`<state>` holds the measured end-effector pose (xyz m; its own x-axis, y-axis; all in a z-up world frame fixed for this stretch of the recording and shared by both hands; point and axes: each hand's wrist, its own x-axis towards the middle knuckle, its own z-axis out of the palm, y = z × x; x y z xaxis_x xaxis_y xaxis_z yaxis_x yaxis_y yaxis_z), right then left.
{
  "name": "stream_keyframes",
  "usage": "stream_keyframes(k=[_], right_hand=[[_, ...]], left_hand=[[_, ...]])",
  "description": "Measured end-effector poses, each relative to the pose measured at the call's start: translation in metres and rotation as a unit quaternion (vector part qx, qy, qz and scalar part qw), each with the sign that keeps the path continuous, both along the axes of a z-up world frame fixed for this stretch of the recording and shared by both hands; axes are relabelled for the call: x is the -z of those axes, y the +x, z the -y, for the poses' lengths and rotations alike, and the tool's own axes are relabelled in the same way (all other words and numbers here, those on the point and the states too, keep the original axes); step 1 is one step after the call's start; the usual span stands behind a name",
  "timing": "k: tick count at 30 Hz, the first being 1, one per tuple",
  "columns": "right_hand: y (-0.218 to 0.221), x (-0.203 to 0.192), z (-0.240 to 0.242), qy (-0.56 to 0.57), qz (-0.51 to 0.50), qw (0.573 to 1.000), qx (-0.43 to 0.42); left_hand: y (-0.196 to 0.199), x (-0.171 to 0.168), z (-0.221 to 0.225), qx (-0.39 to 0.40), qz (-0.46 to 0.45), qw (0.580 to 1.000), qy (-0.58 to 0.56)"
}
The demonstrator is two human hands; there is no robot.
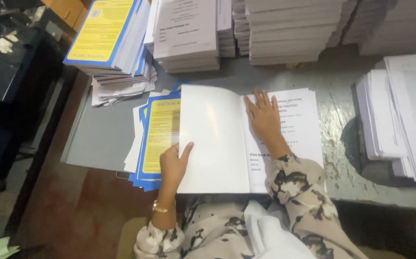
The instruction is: Assembling manuals by combining printed covers with internal pages and stacking them.
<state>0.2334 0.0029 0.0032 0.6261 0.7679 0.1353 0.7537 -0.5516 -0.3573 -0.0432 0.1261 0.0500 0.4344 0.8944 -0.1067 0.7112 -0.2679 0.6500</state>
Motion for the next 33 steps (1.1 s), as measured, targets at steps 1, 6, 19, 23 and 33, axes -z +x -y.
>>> stream_keyframes(k=[1,6,19,23,33], right_hand=[[0.002,-0.003,-0.001,0.003,-0.004,1.0,0.0],[0.001,-0.004,-0.003,-0.002,-0.02,1.0,0.018],[0.001,0.008,-0.005,0.024,0.004,1.0,0.017],[-0.002,0.012,-0.001,0.025,0.004,1.0,0.013],[0.014,0.025,-0.003,0.008,0.041,0.998,-0.036]], left_hand=[[0.001,0.004,-0.004,0.004,0.0,1.0,0.007],[-0.03,0.099,-0.024,-0.032,0.012,0.999,0.0],[-0.049,0.134,0.01,-0.09,0.065,0.994,-0.021],[-0.073,0.151,0.031,-0.115,0.049,0.992,0.013],[-0.176,0.107,-0.012,-0.175,0.01,0.978,0.113]])
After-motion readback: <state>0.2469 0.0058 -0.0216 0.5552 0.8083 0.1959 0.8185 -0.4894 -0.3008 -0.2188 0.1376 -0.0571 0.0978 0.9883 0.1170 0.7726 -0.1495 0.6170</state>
